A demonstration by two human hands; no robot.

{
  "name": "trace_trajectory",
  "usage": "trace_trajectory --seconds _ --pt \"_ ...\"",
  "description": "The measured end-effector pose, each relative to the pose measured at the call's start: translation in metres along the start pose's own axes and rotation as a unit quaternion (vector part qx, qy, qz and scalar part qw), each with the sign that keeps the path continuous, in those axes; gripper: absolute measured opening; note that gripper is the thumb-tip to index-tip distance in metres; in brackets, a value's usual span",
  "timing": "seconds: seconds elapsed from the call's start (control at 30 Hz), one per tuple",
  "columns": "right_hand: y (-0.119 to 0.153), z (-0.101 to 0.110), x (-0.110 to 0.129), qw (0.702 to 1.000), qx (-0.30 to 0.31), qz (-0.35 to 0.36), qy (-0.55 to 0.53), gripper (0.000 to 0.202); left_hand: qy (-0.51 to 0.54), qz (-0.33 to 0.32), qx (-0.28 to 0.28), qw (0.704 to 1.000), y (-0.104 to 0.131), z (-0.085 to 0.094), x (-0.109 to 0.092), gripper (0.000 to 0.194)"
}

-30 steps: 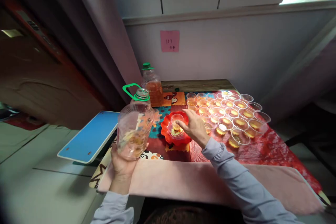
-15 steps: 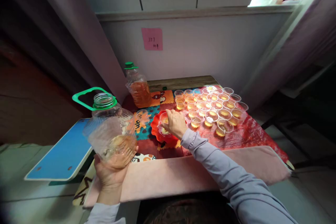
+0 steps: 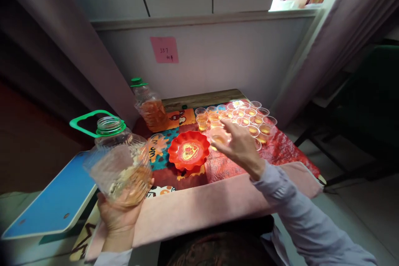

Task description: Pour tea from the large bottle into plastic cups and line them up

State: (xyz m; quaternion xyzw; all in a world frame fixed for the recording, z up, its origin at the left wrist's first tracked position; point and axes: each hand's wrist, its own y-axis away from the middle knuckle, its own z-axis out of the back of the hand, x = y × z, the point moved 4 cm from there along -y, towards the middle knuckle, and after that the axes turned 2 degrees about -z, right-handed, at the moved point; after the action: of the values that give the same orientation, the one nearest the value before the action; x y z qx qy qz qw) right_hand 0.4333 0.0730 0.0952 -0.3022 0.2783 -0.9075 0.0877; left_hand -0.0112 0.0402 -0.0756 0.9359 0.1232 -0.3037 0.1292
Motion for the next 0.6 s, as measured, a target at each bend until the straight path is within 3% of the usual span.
trace_trajectory --seconds 0.17,0.27,0.33,0.43,0.6 --pt "0.028 0.086 -0.070 0.984 -0.061 -0.138 0.092 0.088 -0.004 -0.010 -0.032 0.999 0.001 -0.007 0.000 0.091" --pt "0.046 0.110 -0.117 0.960 -0.077 -0.234 0.131 0.097 -0.021 -0.007 -0.044 0.999 0.004 -0.014 0.000 0.090" --pt "0.056 0.110 -0.145 0.949 -0.074 -0.272 0.142 0.103 -0.036 -0.012 -0.044 0.998 0.007 -0.021 -0.001 0.089" --pt "0.066 0.090 -0.174 0.942 -0.051 -0.295 0.152 0.107 -0.057 -0.028 -0.053 0.997 0.011 -0.028 -0.002 0.088" --pt "0.071 0.054 -0.190 0.944 -0.020 -0.303 0.130 0.091 -0.052 -0.023 -0.061 0.997 0.013 -0.030 -0.002 0.083"
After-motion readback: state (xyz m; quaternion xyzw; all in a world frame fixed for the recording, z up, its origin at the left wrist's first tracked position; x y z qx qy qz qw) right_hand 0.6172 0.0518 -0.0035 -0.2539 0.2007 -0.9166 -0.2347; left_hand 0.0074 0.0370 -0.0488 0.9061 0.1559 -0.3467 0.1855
